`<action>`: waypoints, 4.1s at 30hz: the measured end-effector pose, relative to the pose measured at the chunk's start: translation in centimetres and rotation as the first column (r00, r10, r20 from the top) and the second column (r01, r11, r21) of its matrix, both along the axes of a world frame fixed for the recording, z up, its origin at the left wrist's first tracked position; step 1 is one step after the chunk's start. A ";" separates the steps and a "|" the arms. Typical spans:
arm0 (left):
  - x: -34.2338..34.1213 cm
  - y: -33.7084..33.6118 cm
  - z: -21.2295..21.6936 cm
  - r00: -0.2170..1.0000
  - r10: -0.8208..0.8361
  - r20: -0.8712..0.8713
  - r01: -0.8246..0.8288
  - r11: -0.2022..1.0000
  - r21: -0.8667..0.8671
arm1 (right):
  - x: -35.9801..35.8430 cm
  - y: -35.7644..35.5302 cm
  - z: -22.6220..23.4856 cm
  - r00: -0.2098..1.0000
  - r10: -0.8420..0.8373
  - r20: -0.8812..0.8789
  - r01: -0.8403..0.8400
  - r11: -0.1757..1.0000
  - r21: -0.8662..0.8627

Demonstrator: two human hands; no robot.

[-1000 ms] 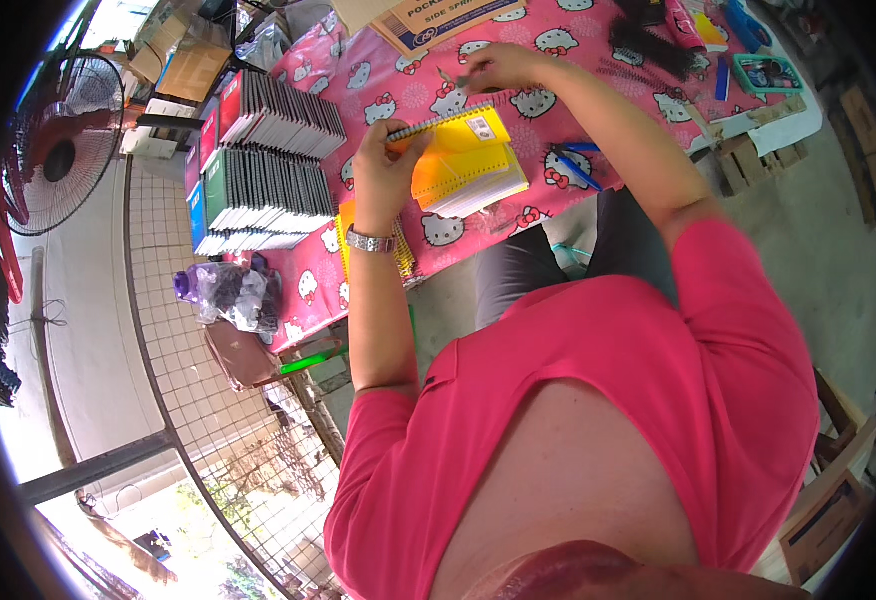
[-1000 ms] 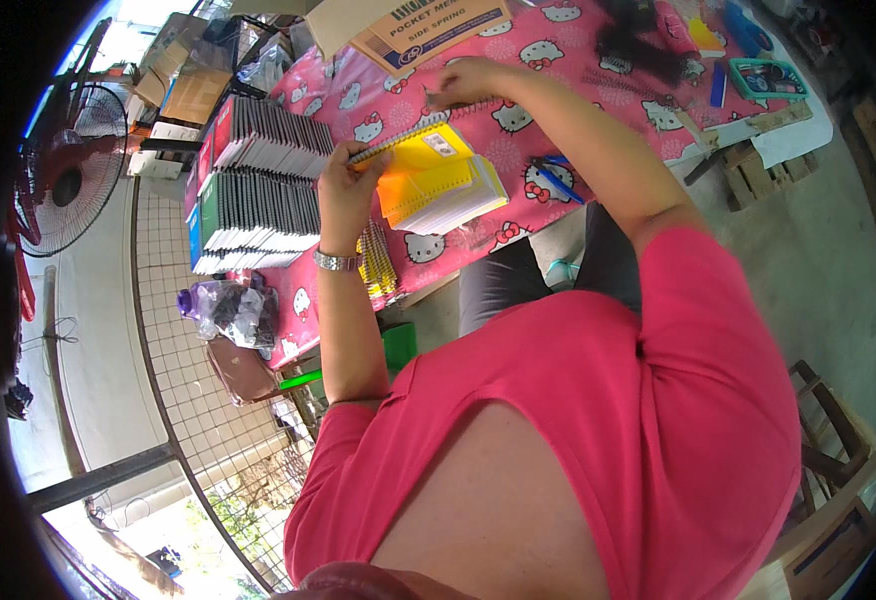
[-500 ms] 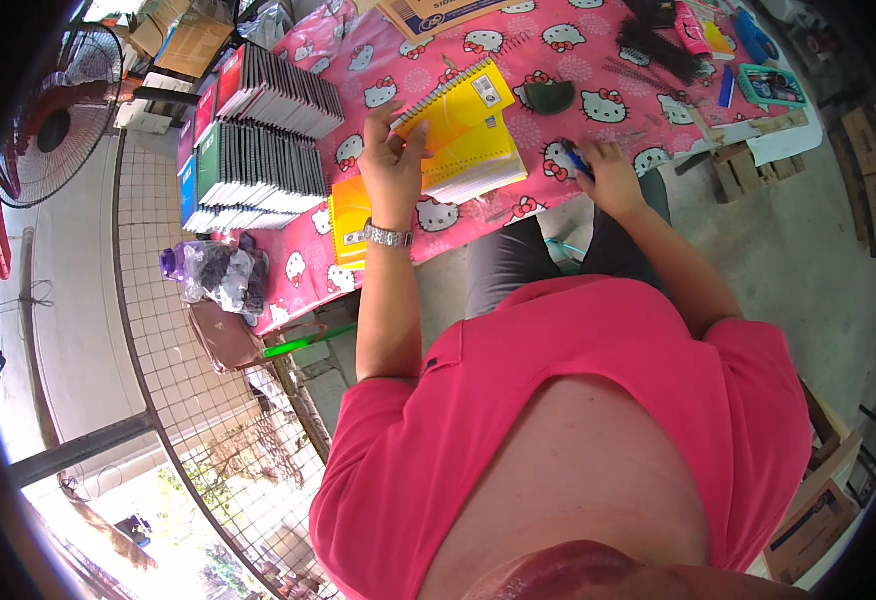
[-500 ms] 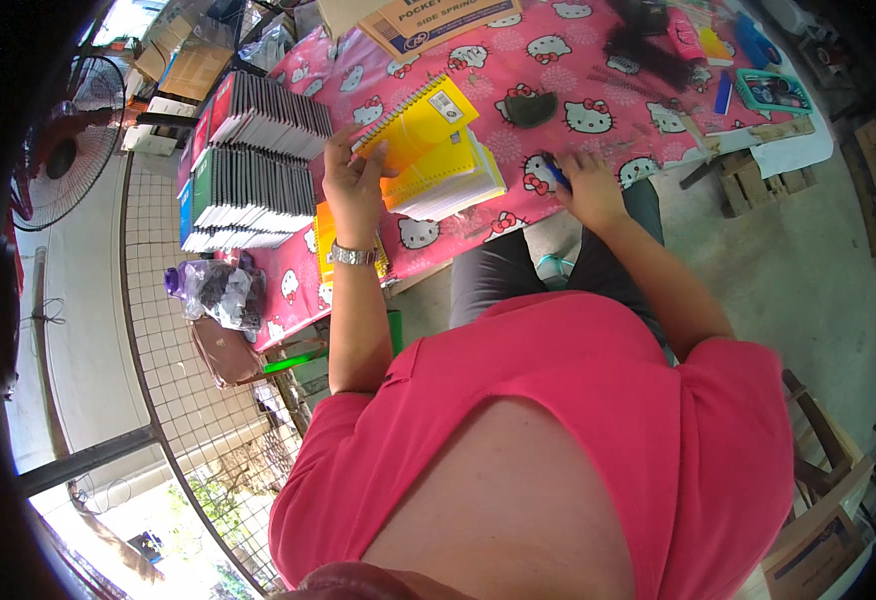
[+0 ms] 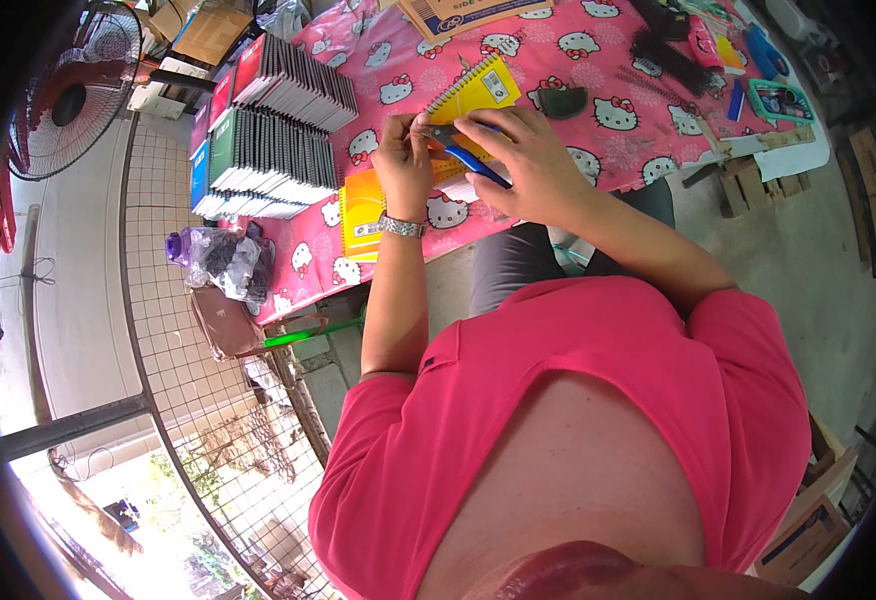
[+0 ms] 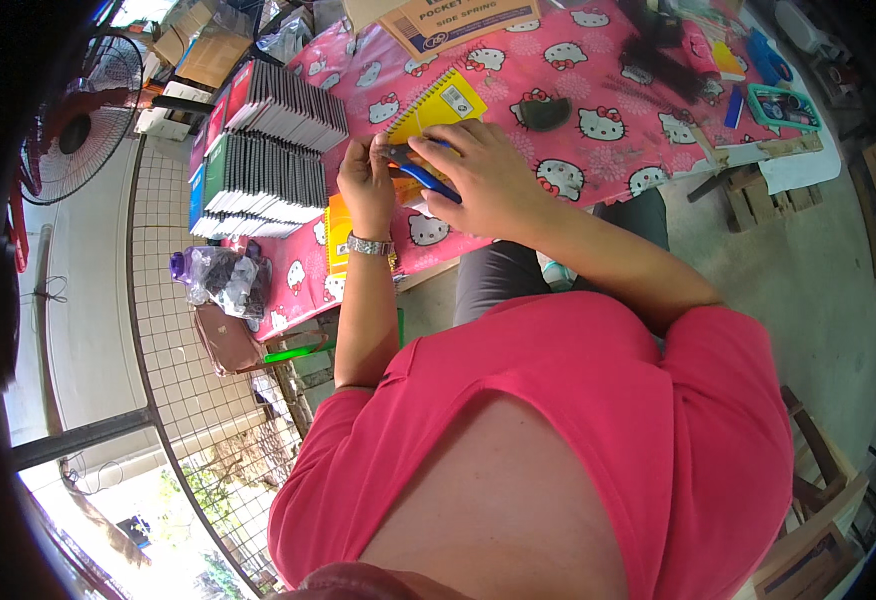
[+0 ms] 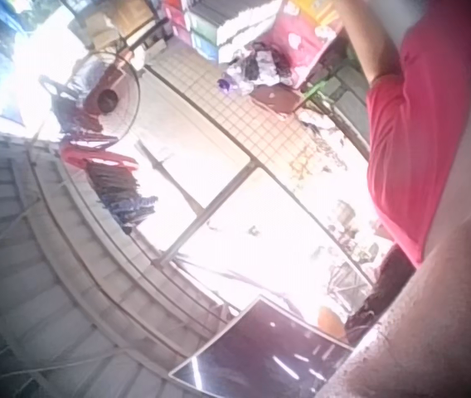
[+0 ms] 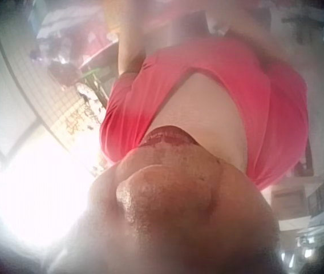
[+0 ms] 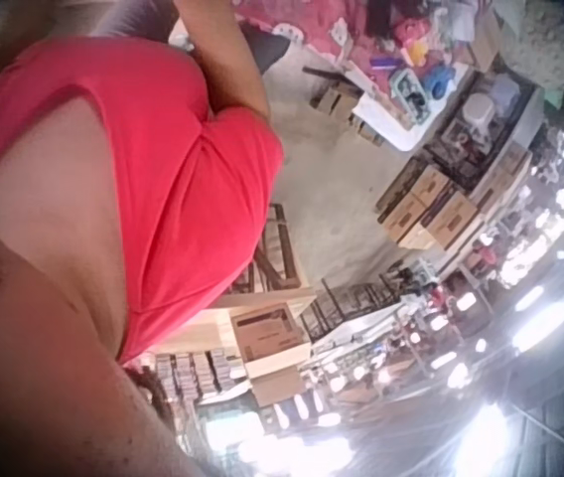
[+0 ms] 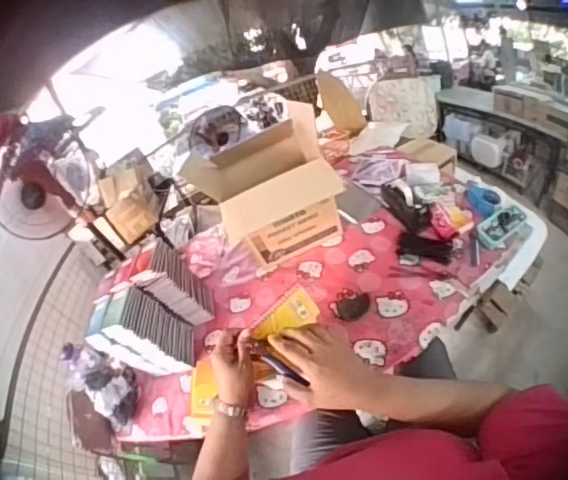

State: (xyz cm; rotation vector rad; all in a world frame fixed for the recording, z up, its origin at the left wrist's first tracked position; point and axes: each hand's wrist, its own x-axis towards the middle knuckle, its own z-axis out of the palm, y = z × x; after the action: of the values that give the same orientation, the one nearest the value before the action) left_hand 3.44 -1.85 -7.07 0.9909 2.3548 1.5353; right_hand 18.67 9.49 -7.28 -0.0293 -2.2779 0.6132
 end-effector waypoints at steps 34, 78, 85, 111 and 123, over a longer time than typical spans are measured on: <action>-4.9 -15.0 -7.9 0.698 0.645 -0.309 -0.693 0.718 -0.065 | 5.1 8.6 -14.1 0.924 -0.205 0.323 0.279 0.938 -0.204; 0.7 7.3 -0.8 0.454 -0.093 -0.886 0.015 0.995 -0.097 | -1.3 9.7 -1.2 0.994 -0.042 -0.102 0.034 0.996 -0.080; 1.0 6.9 0.1 0.531 -0.188 -0.827 0.061 0.981 -0.184 | -1.3 9.5 -0.9 0.997 0.081 -0.022 -0.084 0.968 -0.238; 0.1 4.0 1.7 0.510 -0.366 -0.778 0.191 0.930 -0.313 | -6.3 12.5 -17.3 0.560 -0.423 0.712 0.473 0.869 0.145; 0.6 4.1 1.5 0.603 -0.426 -0.675 0.284 0.905 -0.317 | -1.0 13.3 2.3 0.623 0.781 -0.045 -0.295 0.182 -0.938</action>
State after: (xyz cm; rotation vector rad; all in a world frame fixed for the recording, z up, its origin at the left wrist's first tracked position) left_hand 4.02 2.24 -5.59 2.1984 2.4127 0.8102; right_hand 17.63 22.74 -5.03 0.2035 -1.9784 2.4880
